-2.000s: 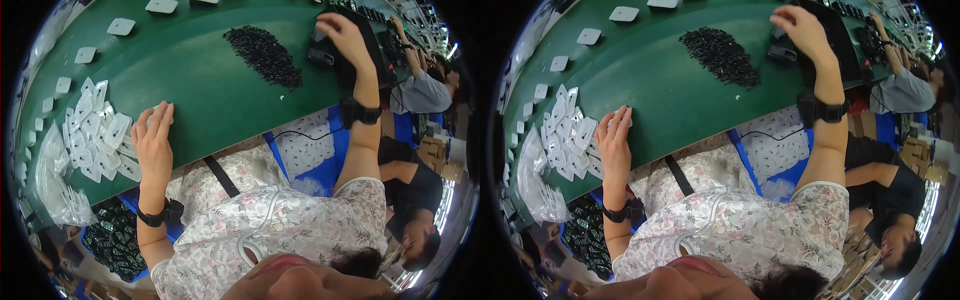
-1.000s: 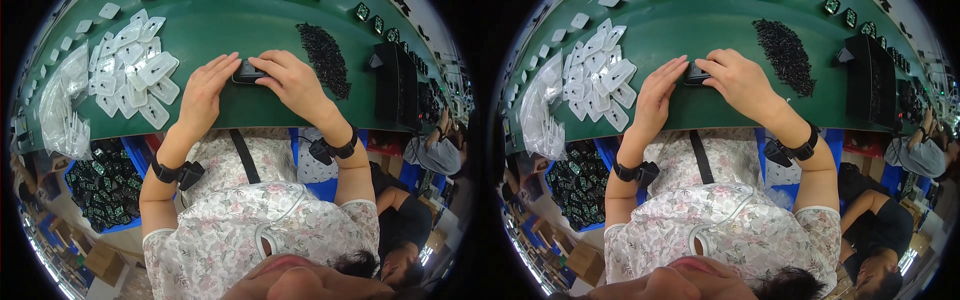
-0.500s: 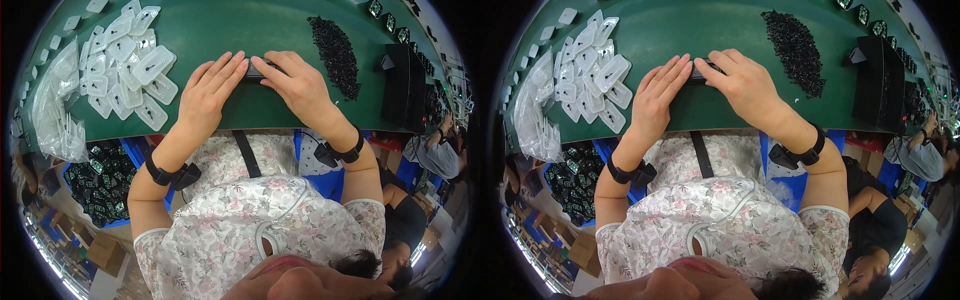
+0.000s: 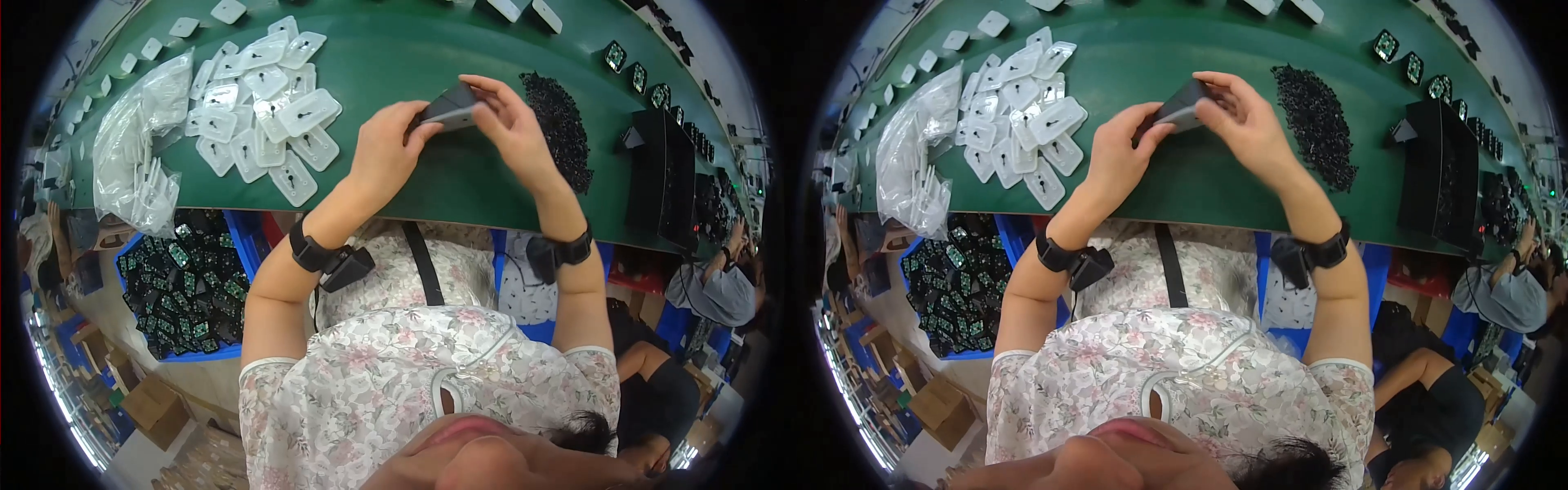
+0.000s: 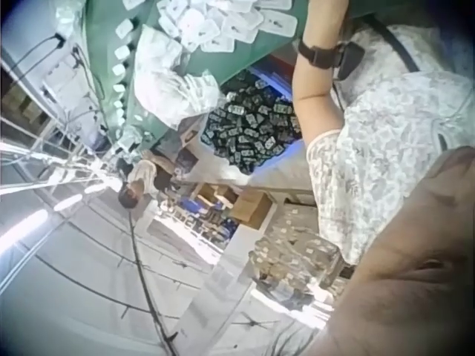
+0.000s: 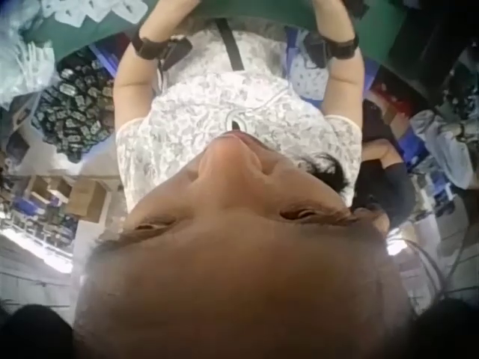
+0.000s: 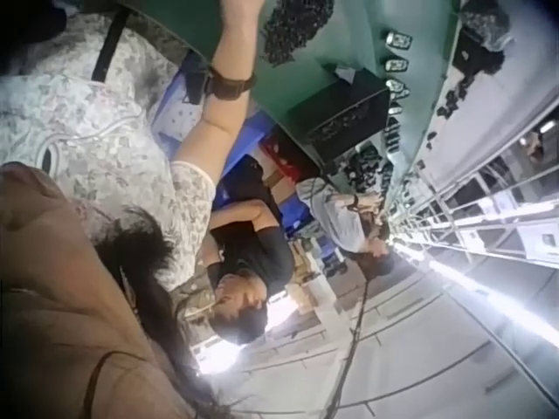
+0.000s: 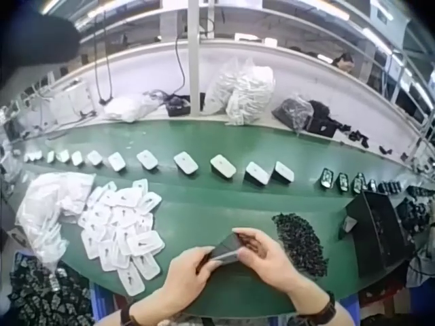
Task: The person picks up a white plastic cover, inserts a small black component into it, and then presses the cover onto a black electronic housing before placing the assembled unit on the workbench.
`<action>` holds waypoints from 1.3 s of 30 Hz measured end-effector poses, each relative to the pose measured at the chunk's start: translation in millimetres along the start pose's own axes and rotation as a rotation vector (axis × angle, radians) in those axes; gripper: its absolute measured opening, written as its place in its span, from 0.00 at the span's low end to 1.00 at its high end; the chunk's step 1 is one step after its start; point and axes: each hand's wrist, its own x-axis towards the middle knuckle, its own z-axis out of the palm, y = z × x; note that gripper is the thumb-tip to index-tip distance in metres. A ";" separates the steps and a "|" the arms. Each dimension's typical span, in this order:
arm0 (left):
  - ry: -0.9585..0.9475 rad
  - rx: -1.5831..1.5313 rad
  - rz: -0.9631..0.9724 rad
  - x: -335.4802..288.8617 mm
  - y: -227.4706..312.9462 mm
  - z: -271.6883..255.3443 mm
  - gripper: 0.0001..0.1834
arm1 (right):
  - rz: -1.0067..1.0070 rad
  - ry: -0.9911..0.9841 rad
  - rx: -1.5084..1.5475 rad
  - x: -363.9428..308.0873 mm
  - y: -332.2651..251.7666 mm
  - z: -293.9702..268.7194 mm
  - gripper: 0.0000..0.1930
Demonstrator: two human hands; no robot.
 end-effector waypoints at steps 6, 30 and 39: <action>-0.071 -0.802 -0.577 -1.3 20.2 -6.7 0.15 | -0.065 0.173 0.039 -1.9 -14.5 32.4 0.24; -0.013 -0.625 -0.287 -2.8 36.5 7.0 0.16 | -0.231 0.271 -0.455 159.8 -58.8 -83.1 0.17; -0.058 -0.521 -0.259 2.9 46.2 1.7 0.14 | -0.012 0.115 -0.760 252.4 -16.0 -168.4 0.11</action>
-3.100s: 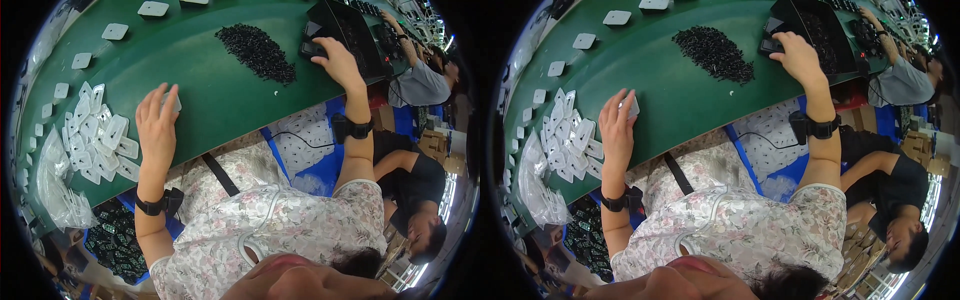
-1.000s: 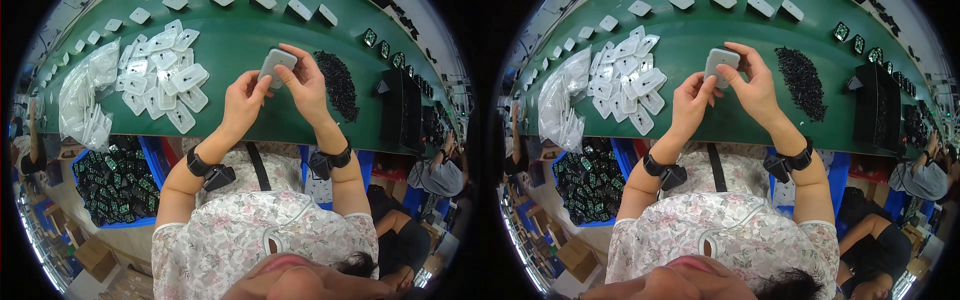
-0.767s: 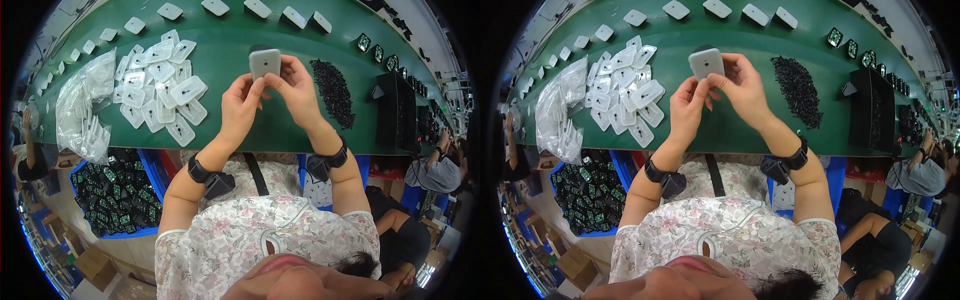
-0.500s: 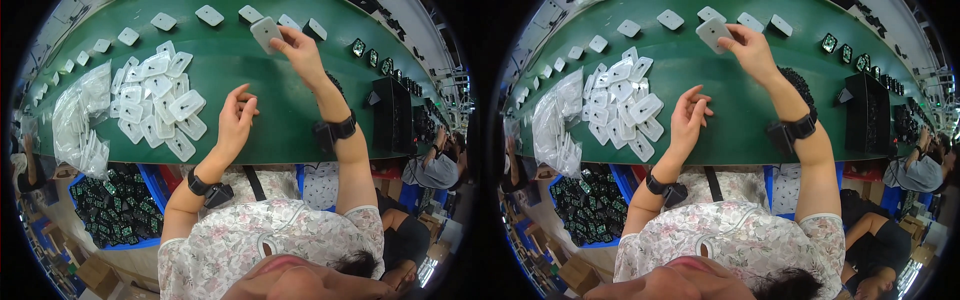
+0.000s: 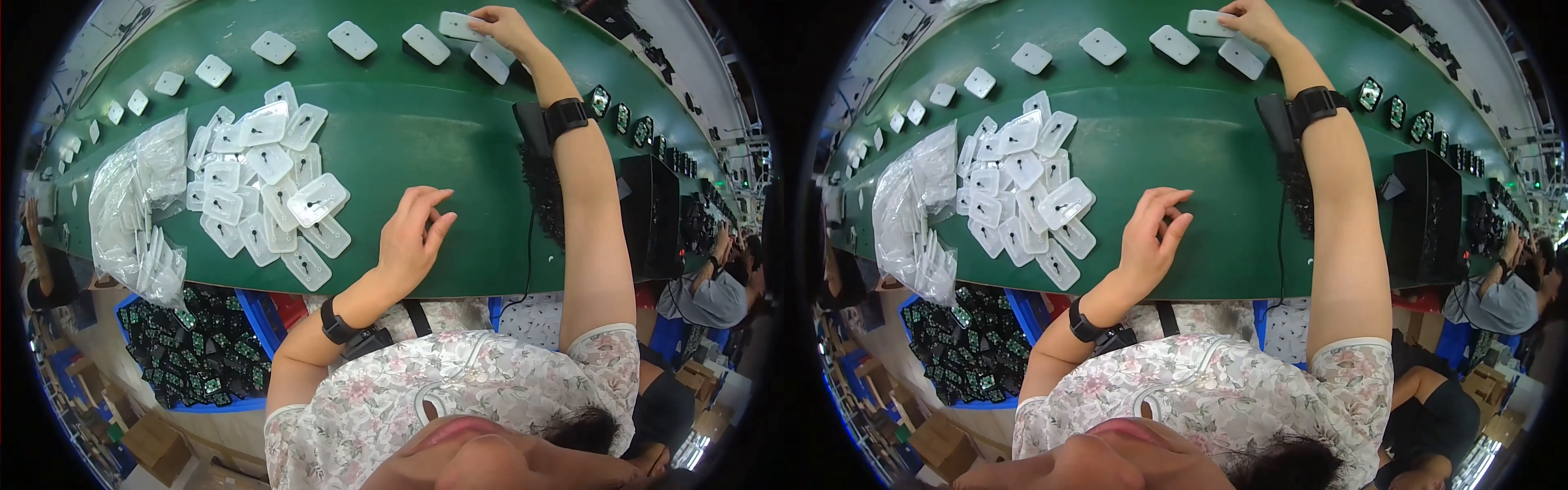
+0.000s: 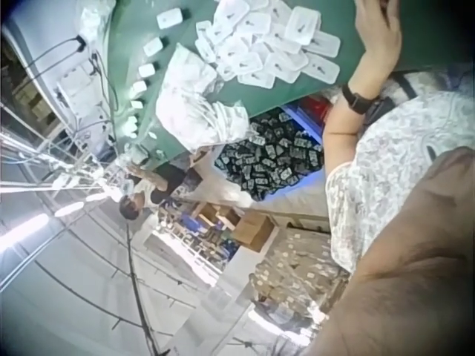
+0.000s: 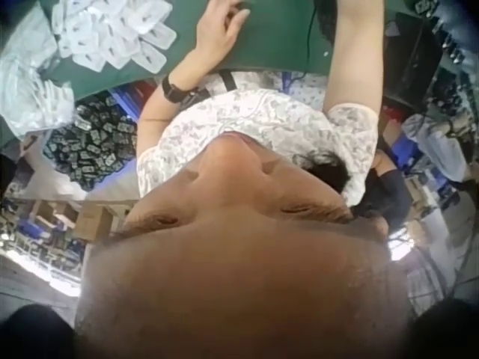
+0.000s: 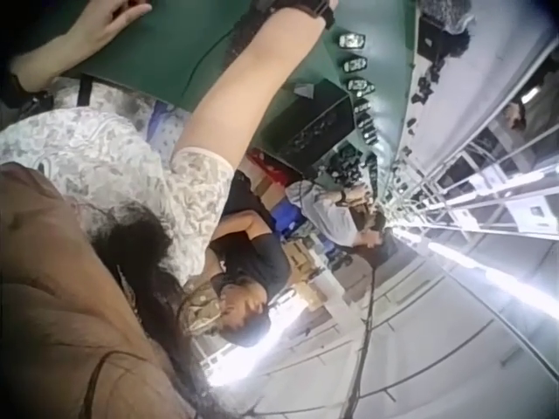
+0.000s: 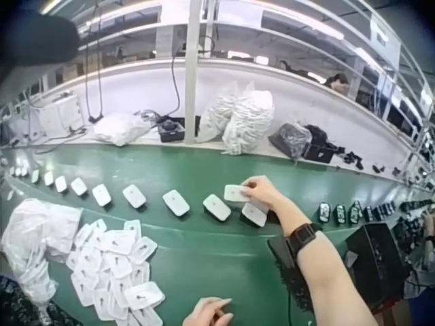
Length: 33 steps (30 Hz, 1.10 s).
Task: The person picks up a white plastic cover, inserts a small black component into it, and then presses the cover onto a black electronic housing before placing the assembled unit on the workbench.
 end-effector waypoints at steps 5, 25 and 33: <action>0.006 0.042 -0.009 -2.1 4.2 -3.4 0.14 | 0.142 -0.124 -0.114 5.1 1.0 -3.3 0.16; 0.222 1.016 0.338 56.5 -7.0 -122.2 0.21 | -0.227 0.286 -0.239 -156.1 -65.2 -53.6 0.11; -0.008 1.509 0.138 97.1 -81.1 -152.5 0.26 | -0.055 0.473 -0.153 -251.2 -3.6 -95.7 0.11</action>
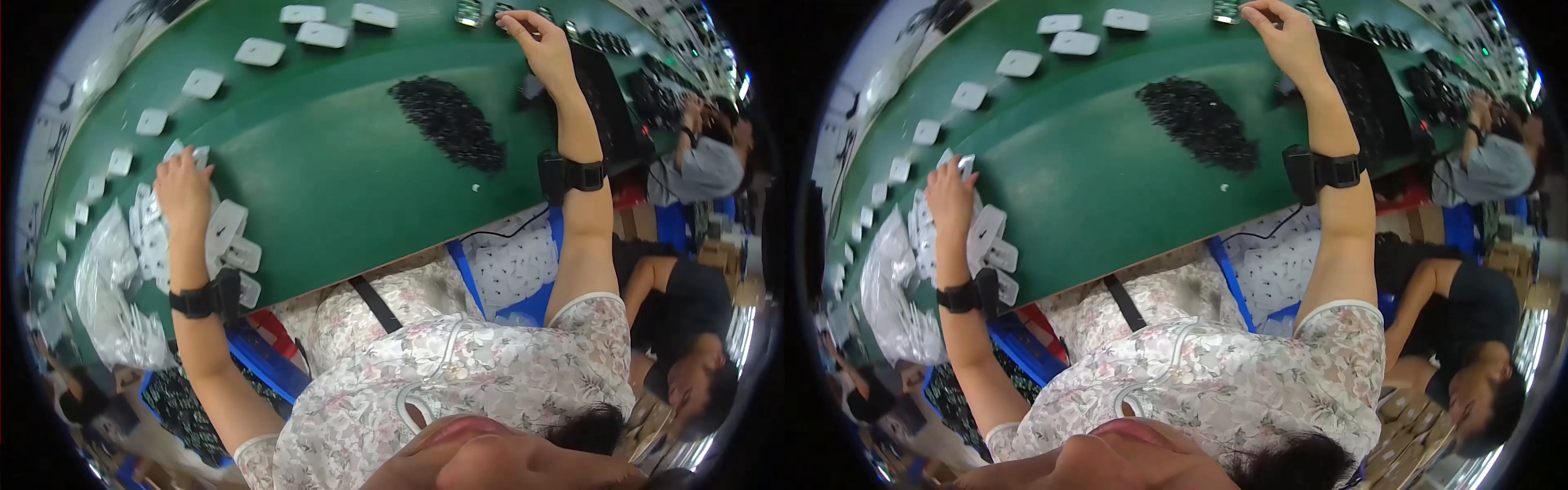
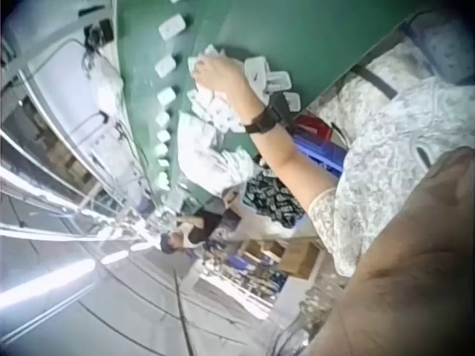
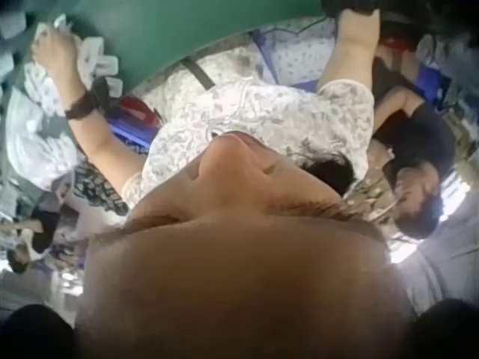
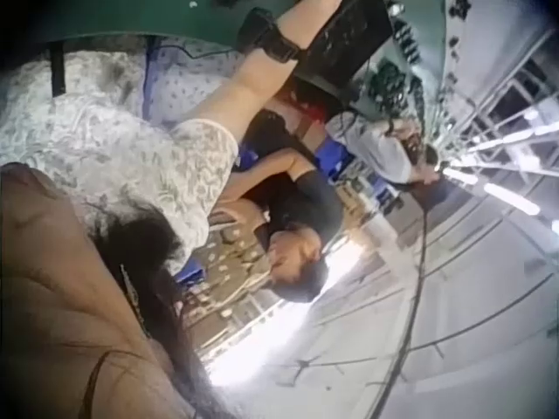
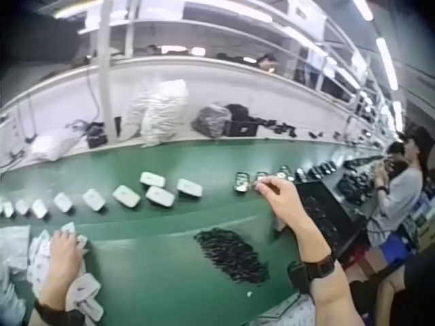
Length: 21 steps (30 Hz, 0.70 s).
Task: The person picks up a white plastic cover, inserts a small black component into it, and then presses the cover onto a black electronic housing before placing the assembled unit on the workbench.
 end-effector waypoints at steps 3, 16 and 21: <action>-0.047 -0.042 -0.024 6.9 -4.5 0.8 0.27 | 0.157 0.044 -0.273 -23.5 21.9 -20.8 0.11; -0.054 -0.584 0.368 -21.1 133.8 -59.1 0.32 | -0.160 -0.220 -0.703 -66.4 7.8 -8.5 0.17; -0.007 -0.704 0.438 -41.2 146.5 -53.0 0.31 | -0.309 -0.386 -0.287 -102.4 -88.1 52.7 0.23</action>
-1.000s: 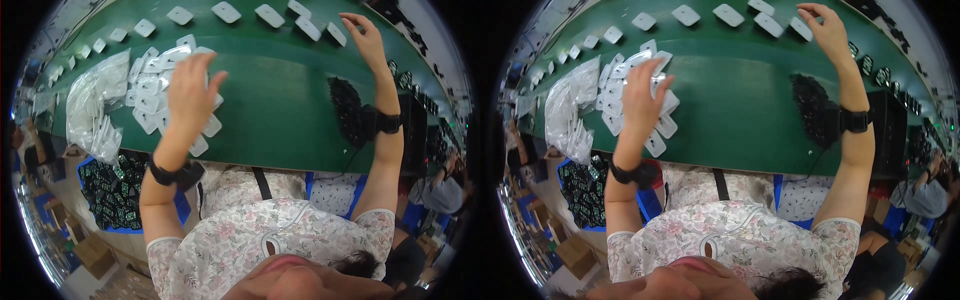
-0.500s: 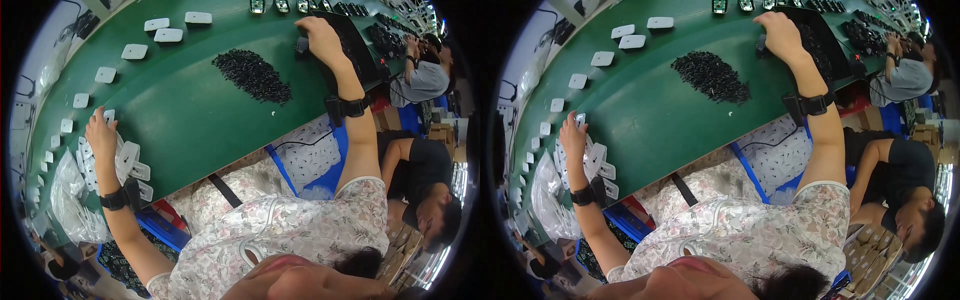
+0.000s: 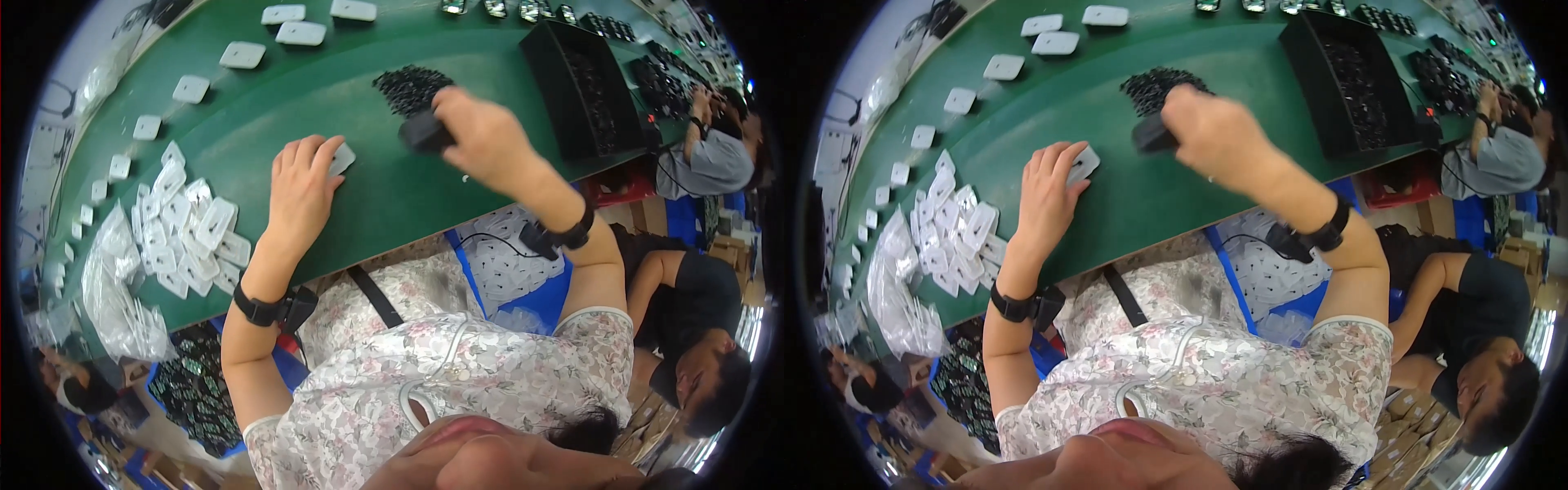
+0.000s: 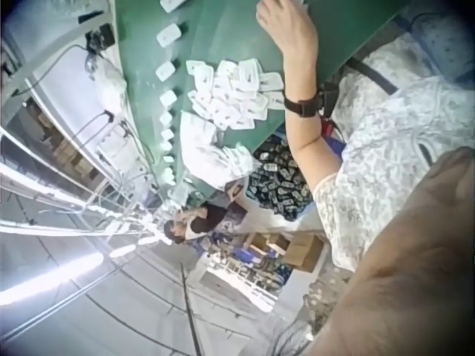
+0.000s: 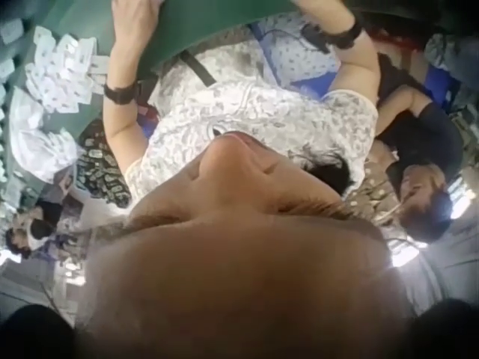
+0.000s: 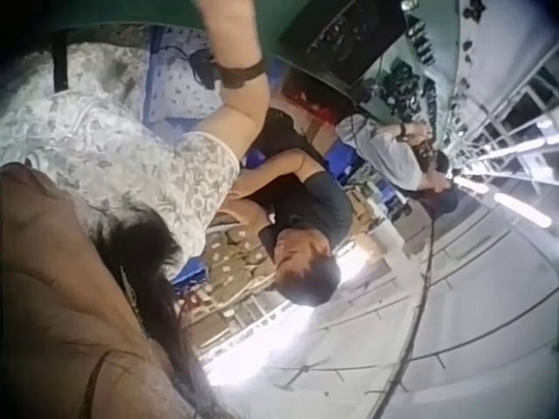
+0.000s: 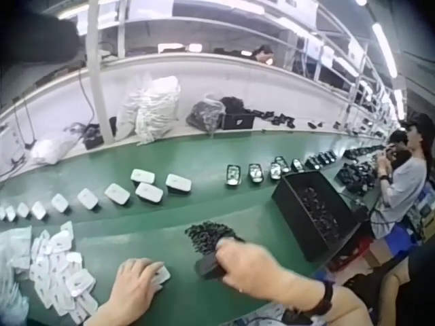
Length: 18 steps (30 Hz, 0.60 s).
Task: The person picks up a white plastic cover, inserts a small black component into it, and then presses the cover onto a black electronic housing before placing the assembled unit on the workbench.
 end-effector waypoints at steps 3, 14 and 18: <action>0.028 -0.028 -0.046 -5.4 -2.0 2.7 0.29 | -0.181 0.031 -0.249 -11.4 -36.0 39.7 0.27; 0.143 -0.093 -0.064 -23.3 -10.1 3.8 0.26 | -0.066 -0.125 0.243 -12.5 -47.0 32.3 0.22; 0.212 -0.285 -0.113 -30.8 -15.2 5.1 0.25 | -0.097 -0.002 0.283 11.3 -59.6 27.1 0.22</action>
